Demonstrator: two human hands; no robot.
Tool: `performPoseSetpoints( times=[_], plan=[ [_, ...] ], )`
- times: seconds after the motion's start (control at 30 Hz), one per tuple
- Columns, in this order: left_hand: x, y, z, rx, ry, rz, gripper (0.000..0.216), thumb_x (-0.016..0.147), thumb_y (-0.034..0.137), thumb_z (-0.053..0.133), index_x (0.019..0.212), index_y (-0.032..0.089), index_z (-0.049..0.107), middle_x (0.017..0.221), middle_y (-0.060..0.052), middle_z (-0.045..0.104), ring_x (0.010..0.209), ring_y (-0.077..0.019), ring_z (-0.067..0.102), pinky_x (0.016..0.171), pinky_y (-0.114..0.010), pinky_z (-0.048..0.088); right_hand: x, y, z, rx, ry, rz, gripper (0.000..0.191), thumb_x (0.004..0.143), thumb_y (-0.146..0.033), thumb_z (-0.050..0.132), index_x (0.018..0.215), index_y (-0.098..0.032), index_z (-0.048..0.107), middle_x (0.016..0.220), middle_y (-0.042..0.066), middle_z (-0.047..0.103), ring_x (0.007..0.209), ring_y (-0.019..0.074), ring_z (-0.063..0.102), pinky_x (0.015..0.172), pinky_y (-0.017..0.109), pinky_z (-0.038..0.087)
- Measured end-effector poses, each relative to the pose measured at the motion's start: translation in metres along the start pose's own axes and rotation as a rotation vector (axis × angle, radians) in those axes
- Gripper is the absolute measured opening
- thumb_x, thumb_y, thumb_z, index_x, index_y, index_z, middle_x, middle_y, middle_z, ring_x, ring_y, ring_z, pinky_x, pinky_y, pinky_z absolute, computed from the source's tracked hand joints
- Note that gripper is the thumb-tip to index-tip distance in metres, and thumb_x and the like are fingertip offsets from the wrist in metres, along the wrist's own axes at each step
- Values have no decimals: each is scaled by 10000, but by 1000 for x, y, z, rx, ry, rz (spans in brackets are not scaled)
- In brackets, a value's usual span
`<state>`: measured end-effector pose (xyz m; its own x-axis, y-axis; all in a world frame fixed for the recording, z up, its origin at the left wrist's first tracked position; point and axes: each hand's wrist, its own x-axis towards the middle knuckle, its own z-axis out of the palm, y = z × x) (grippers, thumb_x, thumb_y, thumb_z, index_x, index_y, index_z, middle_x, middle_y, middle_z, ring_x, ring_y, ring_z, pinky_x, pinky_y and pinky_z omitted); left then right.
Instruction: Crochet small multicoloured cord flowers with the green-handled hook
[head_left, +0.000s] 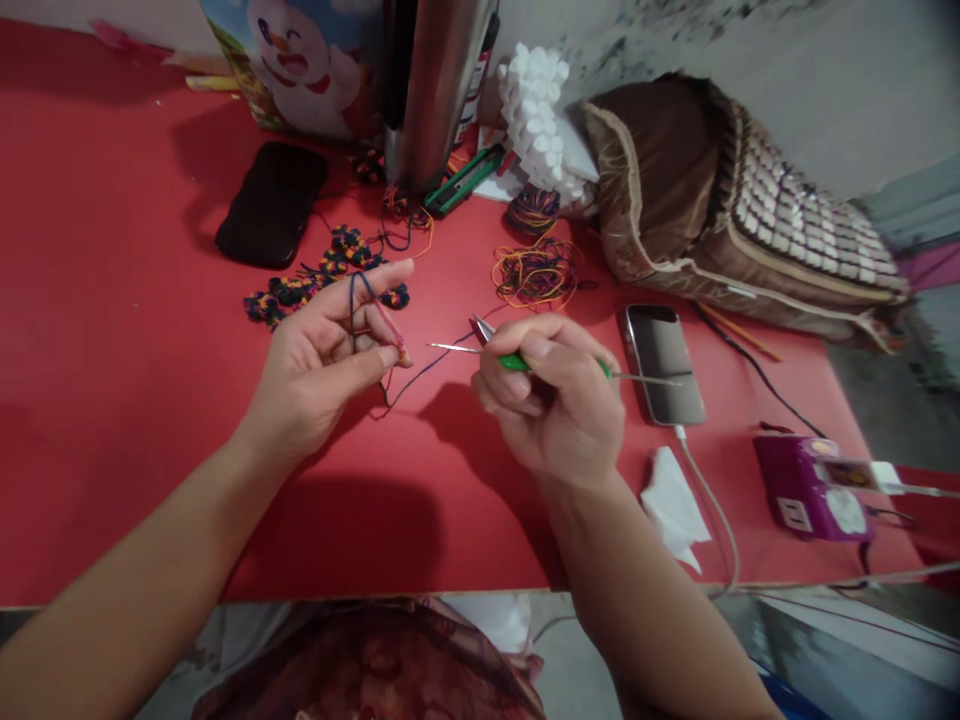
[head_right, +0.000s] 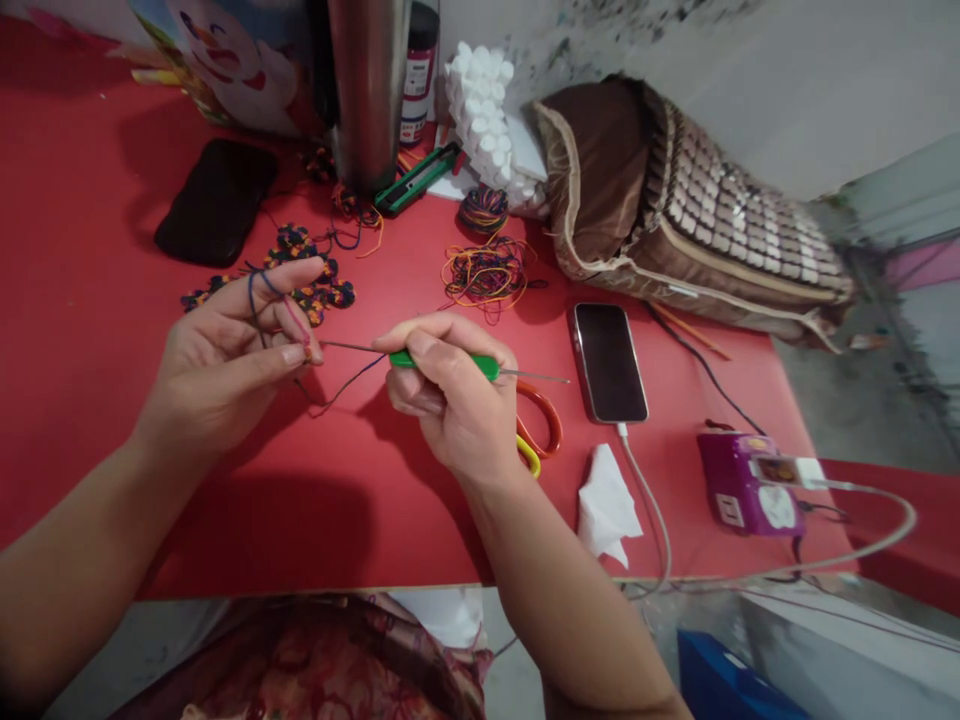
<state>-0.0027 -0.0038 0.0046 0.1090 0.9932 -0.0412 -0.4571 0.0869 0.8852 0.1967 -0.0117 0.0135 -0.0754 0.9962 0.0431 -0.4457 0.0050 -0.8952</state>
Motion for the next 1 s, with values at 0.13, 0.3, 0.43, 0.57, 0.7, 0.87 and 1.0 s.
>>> performPoseSetpoints(
  times=[0.13,0.3,0.43,0.57,0.7,0.87,1.0],
  plan=[
    [-2,-2,0,43,57,56,491,843,65,930,1291,263,892,881,1,741,773,-150,697,715,-248,622,-1,5,4,-33,8,-29,143,938,-256,784,833,-198,861,507,-79,477,426,43,221,436,215,213],
    [-4,-2,1,43,59,47,477,869,71,934,1302,261,876,873,26,741,675,-107,654,579,-214,557,-1,9,6,-73,54,-58,152,926,-238,786,816,-205,885,486,-81,430,448,62,277,452,227,237],
    [-3,-2,3,28,77,56,461,860,83,957,1288,230,866,858,28,742,645,-90,638,520,-192,506,-2,10,6,-94,79,-69,147,927,-248,788,828,-209,890,485,-95,382,450,65,281,459,234,271],
    [-2,-1,6,12,119,10,466,857,45,909,1272,250,850,838,27,722,600,-101,598,481,-214,495,-3,12,5,-127,76,-59,138,944,-281,806,851,-217,885,516,-90,399,472,74,330,476,240,306],
    [2,0,8,-92,133,-45,439,809,11,885,1202,202,849,797,23,709,585,-99,598,448,-191,476,-4,15,2,-125,36,-61,141,984,-299,806,900,-222,888,575,-57,533,496,73,358,491,242,325],
    [7,-1,4,-239,58,-195,431,747,-18,902,1143,136,831,773,19,733,492,-33,505,450,-132,452,-6,17,0,-175,33,-48,155,1002,-366,826,938,-238,887,612,-47,571,512,85,363,511,265,373],
    [8,-2,0,-315,12,-279,420,742,-19,889,1127,135,824,772,39,727,459,-22,470,425,-130,470,-6,17,0,-189,40,-24,160,994,-372,841,941,-232,898,616,-35,588,524,95,407,508,269,377]
  ],
)
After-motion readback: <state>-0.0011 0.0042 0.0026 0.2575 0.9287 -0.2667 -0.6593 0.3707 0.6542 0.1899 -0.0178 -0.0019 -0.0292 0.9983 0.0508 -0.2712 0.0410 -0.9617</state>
